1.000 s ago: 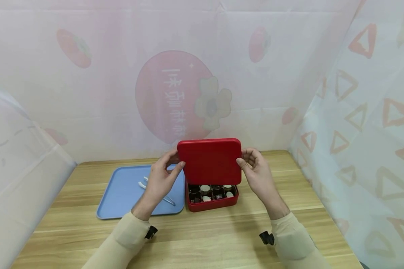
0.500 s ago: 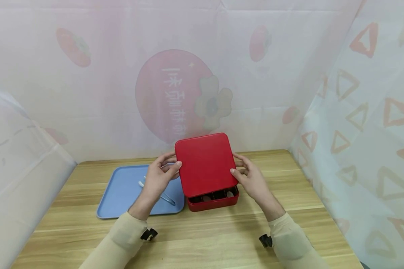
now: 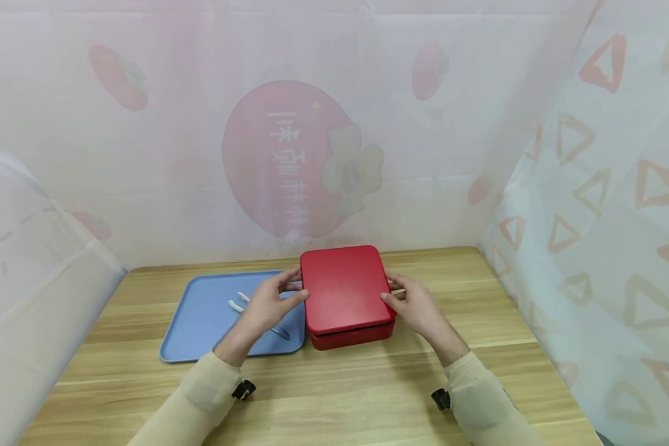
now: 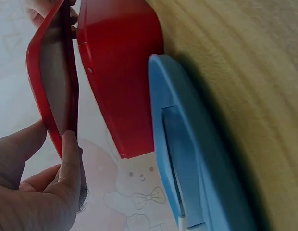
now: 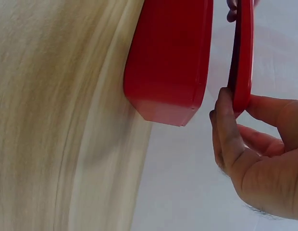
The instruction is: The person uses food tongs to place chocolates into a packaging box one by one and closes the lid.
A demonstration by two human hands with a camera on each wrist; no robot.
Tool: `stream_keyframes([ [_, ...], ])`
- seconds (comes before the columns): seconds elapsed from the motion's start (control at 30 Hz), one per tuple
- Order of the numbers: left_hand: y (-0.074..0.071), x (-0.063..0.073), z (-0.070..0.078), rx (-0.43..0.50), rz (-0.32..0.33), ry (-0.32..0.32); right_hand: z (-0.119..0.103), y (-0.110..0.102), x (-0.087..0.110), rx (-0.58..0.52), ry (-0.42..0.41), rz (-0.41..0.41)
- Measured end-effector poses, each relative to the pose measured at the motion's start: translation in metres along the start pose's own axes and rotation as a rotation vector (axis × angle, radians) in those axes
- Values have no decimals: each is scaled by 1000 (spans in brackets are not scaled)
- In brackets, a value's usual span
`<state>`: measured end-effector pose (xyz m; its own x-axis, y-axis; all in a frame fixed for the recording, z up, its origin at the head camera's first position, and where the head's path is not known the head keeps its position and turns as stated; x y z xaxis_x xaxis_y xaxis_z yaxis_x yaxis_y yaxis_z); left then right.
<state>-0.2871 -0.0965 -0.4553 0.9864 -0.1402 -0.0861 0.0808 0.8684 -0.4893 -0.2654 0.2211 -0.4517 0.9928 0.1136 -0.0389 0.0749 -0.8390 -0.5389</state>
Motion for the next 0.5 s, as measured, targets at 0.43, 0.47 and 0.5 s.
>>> stream_keyframes([
  [0.43,16,-7,-21,-66,-62,-34,10,9,-4,39,4,-66],
  [0.47,16,-7,-22,-70,-65,-36,11,9,-5,46,4,-73],
  [0.5,17,-7,-22,-75,-65,-33,12,9,-5,54,0,-84],
])
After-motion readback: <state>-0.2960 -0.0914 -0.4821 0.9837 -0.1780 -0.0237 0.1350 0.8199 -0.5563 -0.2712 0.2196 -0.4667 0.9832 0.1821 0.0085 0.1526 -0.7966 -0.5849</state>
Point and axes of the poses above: each hand's wrist, its own x-axis away from the middle knuckle, its own y-axis out of the palm, z = x × y, the point moved 6 cm from there along -x, towards the middle knuckle, and after that the axes turned 5 degrees about z, right-handed, at the moved point
